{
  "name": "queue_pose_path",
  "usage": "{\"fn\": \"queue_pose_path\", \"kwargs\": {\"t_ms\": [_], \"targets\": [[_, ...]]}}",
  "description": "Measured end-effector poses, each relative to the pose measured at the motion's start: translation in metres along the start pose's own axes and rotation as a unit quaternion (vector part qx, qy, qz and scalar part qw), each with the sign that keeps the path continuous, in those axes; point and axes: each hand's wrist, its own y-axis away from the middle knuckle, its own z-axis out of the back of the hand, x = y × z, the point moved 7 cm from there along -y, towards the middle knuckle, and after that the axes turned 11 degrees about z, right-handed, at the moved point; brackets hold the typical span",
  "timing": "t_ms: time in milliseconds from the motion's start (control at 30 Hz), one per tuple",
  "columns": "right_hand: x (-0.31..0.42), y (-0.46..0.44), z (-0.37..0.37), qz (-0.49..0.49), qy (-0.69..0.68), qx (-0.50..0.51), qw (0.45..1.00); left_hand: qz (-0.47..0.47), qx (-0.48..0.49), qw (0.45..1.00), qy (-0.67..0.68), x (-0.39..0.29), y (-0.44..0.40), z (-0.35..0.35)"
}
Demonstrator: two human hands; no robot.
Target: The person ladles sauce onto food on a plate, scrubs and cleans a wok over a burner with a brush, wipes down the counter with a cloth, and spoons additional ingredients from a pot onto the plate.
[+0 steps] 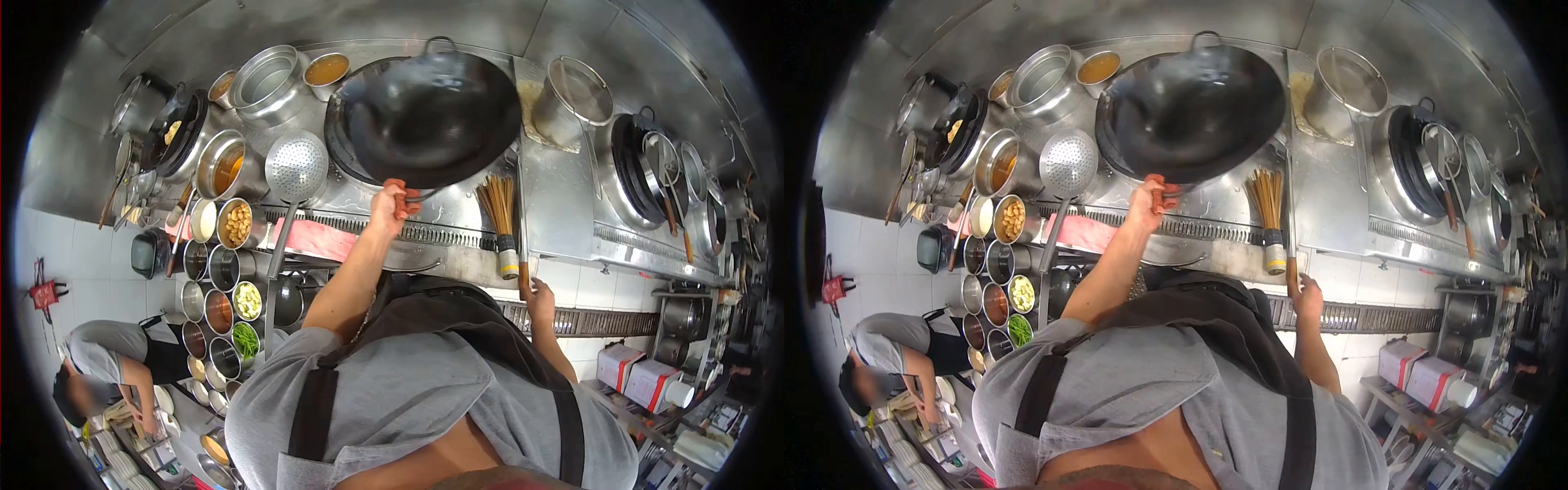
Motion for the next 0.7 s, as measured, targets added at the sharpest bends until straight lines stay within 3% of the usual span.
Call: {"fn": "queue_pose_path", "kwargs": {"t_ms": [100,267,333,433,467,567,667,700], "targets": [[-0.004,-0.020,-0.030,0.057,0.027,0.014,0.998,-0.045,-0.013,0.999,-0.019,-0.025,-0.018,0.026],[0.022,-0.041,-0.016,0.030,0.065,0.033,0.997,-0.080,-0.060,0.993,-0.059,-0.055,-0.037,0.045],[0.013,-0.053,-0.007,0.030,0.076,-0.016,0.997,-0.080,-0.063,0.993,-0.066,-0.061,-0.036,0.046],[0.009,-0.075,0.005,-0.044,-0.075,0.042,0.995,-0.096,-0.064,0.992,-0.047,-0.054,-0.039,0.047],[0.031,-0.075,0.021,-0.095,-0.121,0.050,0.987,-0.097,-0.063,0.992,-0.041,-0.053,-0.036,0.045],[0.038,-0.092,0.016,-0.039,-0.085,-0.016,0.996,-0.061,-0.069,0.990,-0.107,-0.054,-0.039,0.054],[0.127,-0.105,0.039,-0.086,-0.129,-0.027,0.987,-0.075,-0.096,0.987,-0.100,-0.072,0.000,0.067],[0.127,-0.123,0.034,-0.025,-0.112,-0.059,0.992,-0.071,-0.008,0.987,-0.143,-0.064,-0.025,0.104]]}}
